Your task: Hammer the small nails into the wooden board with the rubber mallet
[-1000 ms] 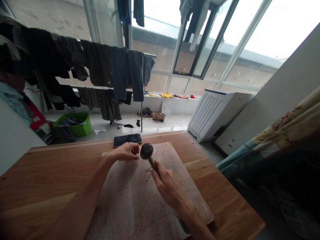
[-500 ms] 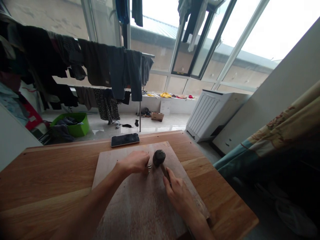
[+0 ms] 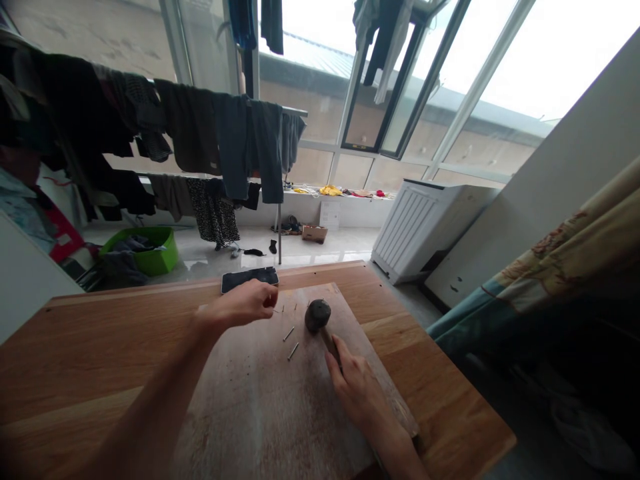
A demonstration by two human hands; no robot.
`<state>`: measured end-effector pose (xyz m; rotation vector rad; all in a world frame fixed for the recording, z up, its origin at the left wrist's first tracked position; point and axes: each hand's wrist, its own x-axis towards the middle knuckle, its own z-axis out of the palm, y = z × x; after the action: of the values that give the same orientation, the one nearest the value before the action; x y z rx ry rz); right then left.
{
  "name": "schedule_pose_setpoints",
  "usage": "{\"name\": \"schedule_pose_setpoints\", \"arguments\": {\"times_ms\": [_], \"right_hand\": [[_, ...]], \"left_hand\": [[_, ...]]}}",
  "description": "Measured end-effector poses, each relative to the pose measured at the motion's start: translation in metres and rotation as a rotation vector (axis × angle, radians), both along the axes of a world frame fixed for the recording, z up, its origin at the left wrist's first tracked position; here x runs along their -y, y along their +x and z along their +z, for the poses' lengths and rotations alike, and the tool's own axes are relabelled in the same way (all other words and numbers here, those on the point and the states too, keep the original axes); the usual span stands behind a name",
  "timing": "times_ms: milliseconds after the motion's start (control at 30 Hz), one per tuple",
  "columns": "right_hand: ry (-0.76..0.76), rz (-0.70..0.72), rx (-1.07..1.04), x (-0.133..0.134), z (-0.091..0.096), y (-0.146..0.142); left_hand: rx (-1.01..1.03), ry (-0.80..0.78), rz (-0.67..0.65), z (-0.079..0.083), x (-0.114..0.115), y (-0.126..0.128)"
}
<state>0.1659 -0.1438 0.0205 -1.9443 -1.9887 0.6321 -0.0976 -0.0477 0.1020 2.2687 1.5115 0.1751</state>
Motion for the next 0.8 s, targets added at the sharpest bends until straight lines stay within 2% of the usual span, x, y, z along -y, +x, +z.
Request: {"name": "schedule_pose_setpoints", "arguments": {"times_ms": [67,167,300,500,667,800], "right_hand": [[0.016,-0.006,-0.011,0.000,-0.002,0.001],[0.031,0.009,-0.035,-0.001,-0.004,0.001],[0.029,-0.005,-0.032,-0.003,-0.008,0.004],[0.061,-0.008,-0.028,-0.003,-0.014,0.008],[-0.004,-0.004,-0.049,-0.002,-0.005,0.003],[0.049,0.027,-0.133,-0.002,0.007,0.000]], "left_hand": [[0.005,-0.056,0.072,-0.004,-0.006,-0.017],[0.017,-0.140,0.100,-0.017,-0.013,-0.029],[0.021,-0.143,0.085,-0.027,-0.017,-0.026],[0.025,-0.145,0.061,-0.032,-0.018,-0.021],[0.031,-0.174,0.050,-0.034,-0.019,-0.023],[0.048,-0.192,0.039,-0.038,-0.023,-0.029]]}}
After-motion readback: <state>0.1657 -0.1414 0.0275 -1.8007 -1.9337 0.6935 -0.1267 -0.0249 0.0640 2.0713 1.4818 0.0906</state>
